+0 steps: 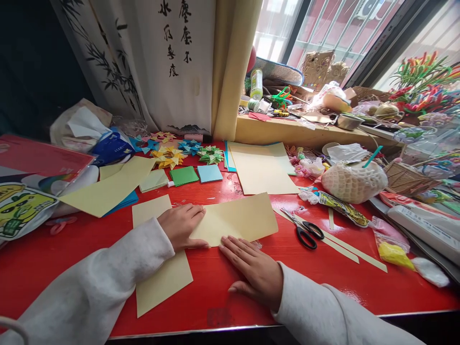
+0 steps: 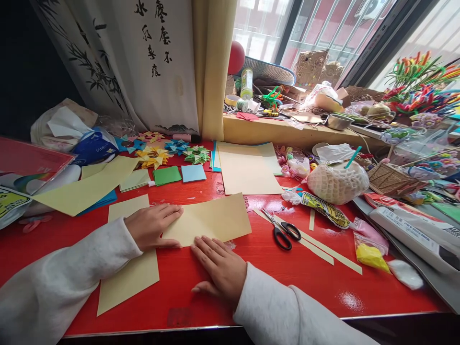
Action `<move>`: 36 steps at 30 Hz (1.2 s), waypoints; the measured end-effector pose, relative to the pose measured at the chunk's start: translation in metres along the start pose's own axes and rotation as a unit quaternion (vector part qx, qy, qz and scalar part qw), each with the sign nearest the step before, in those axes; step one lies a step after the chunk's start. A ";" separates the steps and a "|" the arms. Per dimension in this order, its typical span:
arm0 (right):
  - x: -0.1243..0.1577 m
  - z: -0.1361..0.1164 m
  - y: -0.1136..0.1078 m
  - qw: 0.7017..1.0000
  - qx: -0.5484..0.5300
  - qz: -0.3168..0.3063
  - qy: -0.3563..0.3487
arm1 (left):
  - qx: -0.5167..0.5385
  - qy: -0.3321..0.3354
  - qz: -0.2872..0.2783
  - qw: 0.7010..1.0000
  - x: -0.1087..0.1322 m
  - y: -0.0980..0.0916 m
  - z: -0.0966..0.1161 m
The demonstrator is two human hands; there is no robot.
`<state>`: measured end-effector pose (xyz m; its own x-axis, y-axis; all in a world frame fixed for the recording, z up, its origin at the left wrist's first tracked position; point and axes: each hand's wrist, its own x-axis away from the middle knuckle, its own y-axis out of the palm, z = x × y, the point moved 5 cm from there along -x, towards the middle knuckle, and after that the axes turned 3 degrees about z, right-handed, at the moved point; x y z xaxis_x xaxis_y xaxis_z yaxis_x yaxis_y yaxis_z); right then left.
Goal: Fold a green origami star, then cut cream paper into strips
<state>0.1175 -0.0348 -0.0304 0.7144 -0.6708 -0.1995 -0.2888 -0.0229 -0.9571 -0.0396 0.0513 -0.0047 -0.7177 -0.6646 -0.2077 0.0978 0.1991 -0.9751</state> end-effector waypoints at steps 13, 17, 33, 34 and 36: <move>0.055 0.043 -0.026 0.995 0.068 -0.011 0.076 | 0.043 -0.020 -0.051 0.998 0.002 0.006 -0.003; 0.071 0.054 -0.034 0.989 0.096 -0.005 0.110 | 0.081 -0.020 -0.039 0.996 0.004 0.011 -0.007; 0.074 0.064 -0.037 0.988 0.055 0.066 0.129 | -0.022 0.072 -0.044 0.996 -0.040 0.002 0.083; 0.074 0.063 -0.037 0.989 0.054 0.069 0.123 | -0.003 0.118 -0.018 0.993 -0.046 0.004 0.105; 0.074 0.061 -0.036 0.989 0.060 0.079 0.106 | 0.012 0.170 0.039 0.985 -0.057 0.006 0.136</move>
<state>0.2203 -0.0382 -0.0232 0.5120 -0.8001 -0.3125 -0.2998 0.1745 -0.9379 0.0953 -0.0078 -0.0099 -0.8964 -0.3671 -0.2482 0.1756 0.2201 -0.9596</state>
